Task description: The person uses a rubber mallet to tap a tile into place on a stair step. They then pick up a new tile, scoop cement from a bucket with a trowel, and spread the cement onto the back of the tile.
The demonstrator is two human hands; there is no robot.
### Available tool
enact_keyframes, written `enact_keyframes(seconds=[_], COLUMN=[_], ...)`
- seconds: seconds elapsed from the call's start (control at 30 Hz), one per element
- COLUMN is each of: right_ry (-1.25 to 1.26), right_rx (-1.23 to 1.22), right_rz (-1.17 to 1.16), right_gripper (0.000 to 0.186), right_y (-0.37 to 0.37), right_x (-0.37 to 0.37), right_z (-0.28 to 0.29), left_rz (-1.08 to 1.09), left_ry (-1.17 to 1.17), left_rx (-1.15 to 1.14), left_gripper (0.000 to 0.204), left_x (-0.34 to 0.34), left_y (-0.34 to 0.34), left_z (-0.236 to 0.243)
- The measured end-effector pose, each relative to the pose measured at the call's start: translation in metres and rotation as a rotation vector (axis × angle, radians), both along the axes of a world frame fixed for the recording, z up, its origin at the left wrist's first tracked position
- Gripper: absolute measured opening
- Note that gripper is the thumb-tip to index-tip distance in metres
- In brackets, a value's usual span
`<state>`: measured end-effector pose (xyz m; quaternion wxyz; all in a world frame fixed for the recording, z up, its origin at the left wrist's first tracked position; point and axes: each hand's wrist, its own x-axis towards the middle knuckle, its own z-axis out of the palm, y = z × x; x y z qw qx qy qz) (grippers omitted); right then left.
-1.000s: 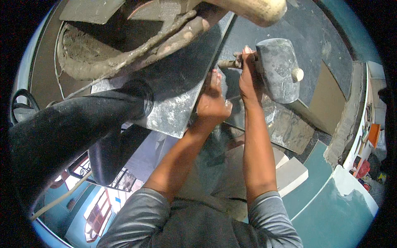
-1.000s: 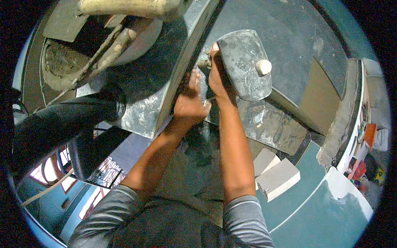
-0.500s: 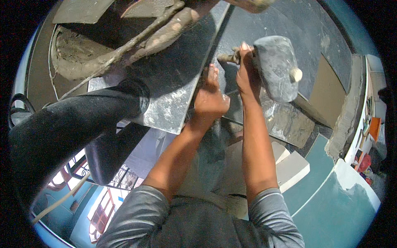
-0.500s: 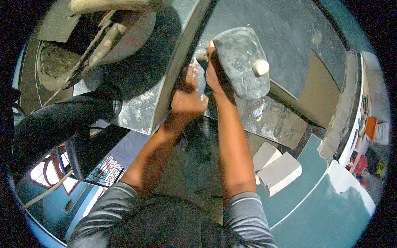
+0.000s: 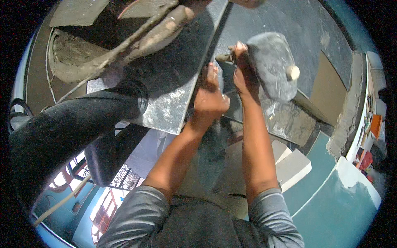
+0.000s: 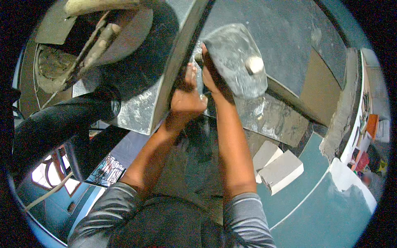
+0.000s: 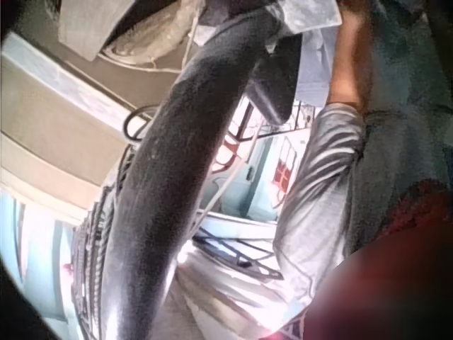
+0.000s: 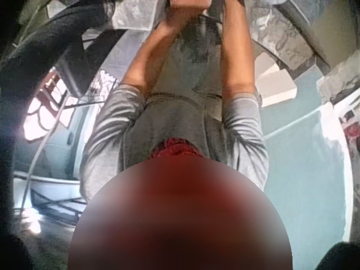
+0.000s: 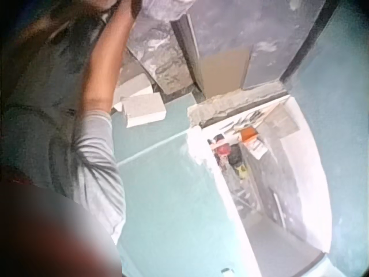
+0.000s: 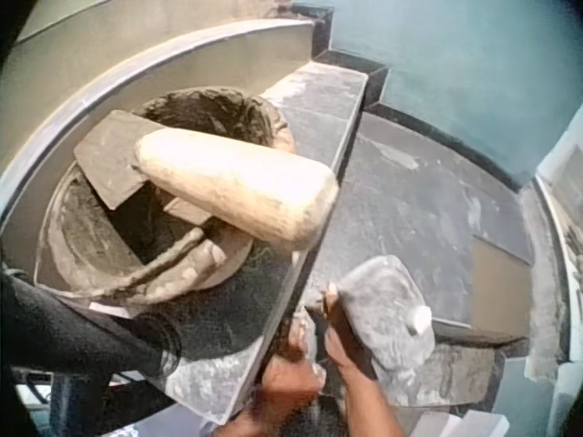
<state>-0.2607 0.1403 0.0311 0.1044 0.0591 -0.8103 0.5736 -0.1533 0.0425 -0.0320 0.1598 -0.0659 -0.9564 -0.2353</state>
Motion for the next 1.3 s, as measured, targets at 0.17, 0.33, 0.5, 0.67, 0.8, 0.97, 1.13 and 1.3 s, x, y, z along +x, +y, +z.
enact_keyframes(seconds=[0.17, 0.33, 0.5, 0.67, 0.8, 0.97, 1.13, 1.3], right_ry=[-0.108, 0.089, -0.017, 0.434, 0.285, -0.017, -0.207, -0.326], right_rx=[-0.181, 0.293, 0.39, 0.247, 0.266, 0.145, -0.007, -0.671], right_rz=[0.008, 0.094, 0.12, 0.063, 0.047, 0.046, -0.013, -0.295], right_gripper=[0.035, 0.034, 0.034, 0.033, 0.032, 0.037, 0.042, 0.032], right_y=[0.006, 0.003, 0.002, 0.0, 0.005, 0.014, 0.023, 0.082], right_x=[-0.003, -0.005, -0.002, -0.003, -0.006, -0.003, 0.011, 0.074], right_z=[-0.006, -0.006, -0.005, -0.027, -0.048, -0.059, -0.022, 0.04], left_rz=[-0.014, -0.02, -0.011, -0.045, -0.072, -0.102, -0.156, 0.016], left_ry=[-0.033, 0.093, 0.101, 0.132, 0.076, 0.03, -0.182, -0.374], left_rx=[0.018, -0.003, -0.116, -0.142, -0.109, -0.054, -0.019, -0.113], left_gripper=[0.1, 0.085, 0.086, 0.081, 0.079, 0.079, 0.087, 0.094], left_x=[-0.002, -0.002, 0.0, -0.008, -0.006, -0.008, -0.008, -0.011], left_y=[0.0, -0.002, 0.0, -0.005, 0.0, -0.001, -0.002, 0.01], left_z=[0.0, 0.002, 0.005, 0.005, 0.004, -0.005, -0.005, -0.005])
